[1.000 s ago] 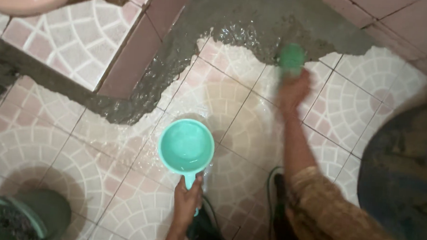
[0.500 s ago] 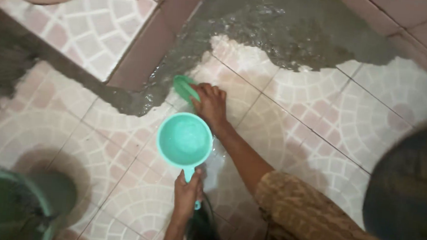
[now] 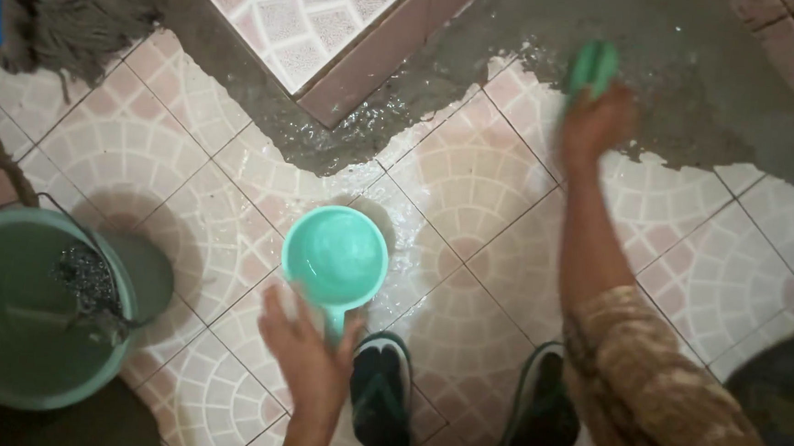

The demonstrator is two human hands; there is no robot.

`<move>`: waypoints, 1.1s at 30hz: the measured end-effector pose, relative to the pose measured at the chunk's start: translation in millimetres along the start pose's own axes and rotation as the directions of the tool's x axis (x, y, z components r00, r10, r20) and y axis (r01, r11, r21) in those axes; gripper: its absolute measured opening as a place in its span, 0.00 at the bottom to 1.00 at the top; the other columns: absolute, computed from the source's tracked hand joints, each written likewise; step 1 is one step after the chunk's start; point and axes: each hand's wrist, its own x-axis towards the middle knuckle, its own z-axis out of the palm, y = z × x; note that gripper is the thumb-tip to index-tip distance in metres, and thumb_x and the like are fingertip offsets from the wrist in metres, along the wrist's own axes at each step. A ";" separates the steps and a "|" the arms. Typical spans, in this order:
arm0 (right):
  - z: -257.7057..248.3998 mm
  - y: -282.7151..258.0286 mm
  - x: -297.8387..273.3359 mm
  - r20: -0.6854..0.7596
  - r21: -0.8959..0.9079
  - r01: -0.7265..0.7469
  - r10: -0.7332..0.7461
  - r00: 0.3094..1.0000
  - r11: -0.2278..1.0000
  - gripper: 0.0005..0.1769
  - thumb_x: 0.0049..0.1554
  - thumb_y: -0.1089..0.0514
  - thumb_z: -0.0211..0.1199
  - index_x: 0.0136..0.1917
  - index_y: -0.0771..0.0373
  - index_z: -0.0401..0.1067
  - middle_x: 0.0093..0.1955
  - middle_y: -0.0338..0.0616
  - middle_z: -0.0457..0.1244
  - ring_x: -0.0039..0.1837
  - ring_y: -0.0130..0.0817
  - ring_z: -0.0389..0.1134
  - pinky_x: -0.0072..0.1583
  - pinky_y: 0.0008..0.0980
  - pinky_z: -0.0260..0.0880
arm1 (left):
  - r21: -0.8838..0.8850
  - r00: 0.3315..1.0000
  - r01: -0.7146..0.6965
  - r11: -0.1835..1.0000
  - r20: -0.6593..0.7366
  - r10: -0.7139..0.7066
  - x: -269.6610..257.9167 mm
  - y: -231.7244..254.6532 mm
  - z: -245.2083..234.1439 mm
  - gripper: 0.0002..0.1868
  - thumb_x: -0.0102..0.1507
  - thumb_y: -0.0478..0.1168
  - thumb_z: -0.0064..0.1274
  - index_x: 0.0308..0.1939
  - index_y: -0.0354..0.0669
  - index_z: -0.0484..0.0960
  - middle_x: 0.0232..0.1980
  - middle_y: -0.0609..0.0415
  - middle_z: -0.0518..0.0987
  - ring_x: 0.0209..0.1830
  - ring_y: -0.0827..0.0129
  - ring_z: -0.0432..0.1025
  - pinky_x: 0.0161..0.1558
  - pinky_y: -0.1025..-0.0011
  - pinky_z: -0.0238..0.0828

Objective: The person is scrubbing tiled floor in a bathroom using a green brush and water from a small blue scoop.

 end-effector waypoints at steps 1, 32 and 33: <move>10.3 -10.7 -6.7 -0.055 -0.032 0.164 -0.165 0.985 0.986 0.20 0.61 0.54 0.66 0.62 0.69 0.71 0.55 0.60 0.66 0.58 0.56 0.66 0.58 0.53 0.65 | 0.196 0.990 -0.135 0.971 -0.006 0.138 8.6 11.5 -0.9 0.41 0.53 0.57 0.57 0.65 0.38 0.76 0.67 0.31 0.72 0.75 0.51 0.54 0.69 0.48 0.45; -18.4 -186.5 -164.3 0.219 0.388 0.366 -0.471 0.855 0.846 0.19 0.45 0.56 0.68 0.52 0.60 0.79 0.46 0.52 0.70 0.48 0.53 0.69 0.56 0.58 0.67 | 0.215 0.892 -0.346 0.913 0.378 0.249 4.0 -10.8 35.3 0.09 0.60 0.41 0.54 0.43 0.47 0.83 0.33 0.55 0.81 0.33 0.60 0.77 0.41 0.60 0.69; 10.4 -134.5 -161.0 0.278 0.214 0.293 -0.346 0.896 0.932 0.18 0.51 0.56 0.66 0.54 0.63 0.76 0.48 0.52 0.69 0.48 0.51 0.70 0.54 0.54 0.67 | 0.206 0.897 -0.357 0.911 0.347 0.274 4.3 -11.8 36.0 0.09 0.60 0.41 0.54 0.43 0.47 0.82 0.33 0.55 0.81 0.34 0.60 0.77 0.41 0.61 0.70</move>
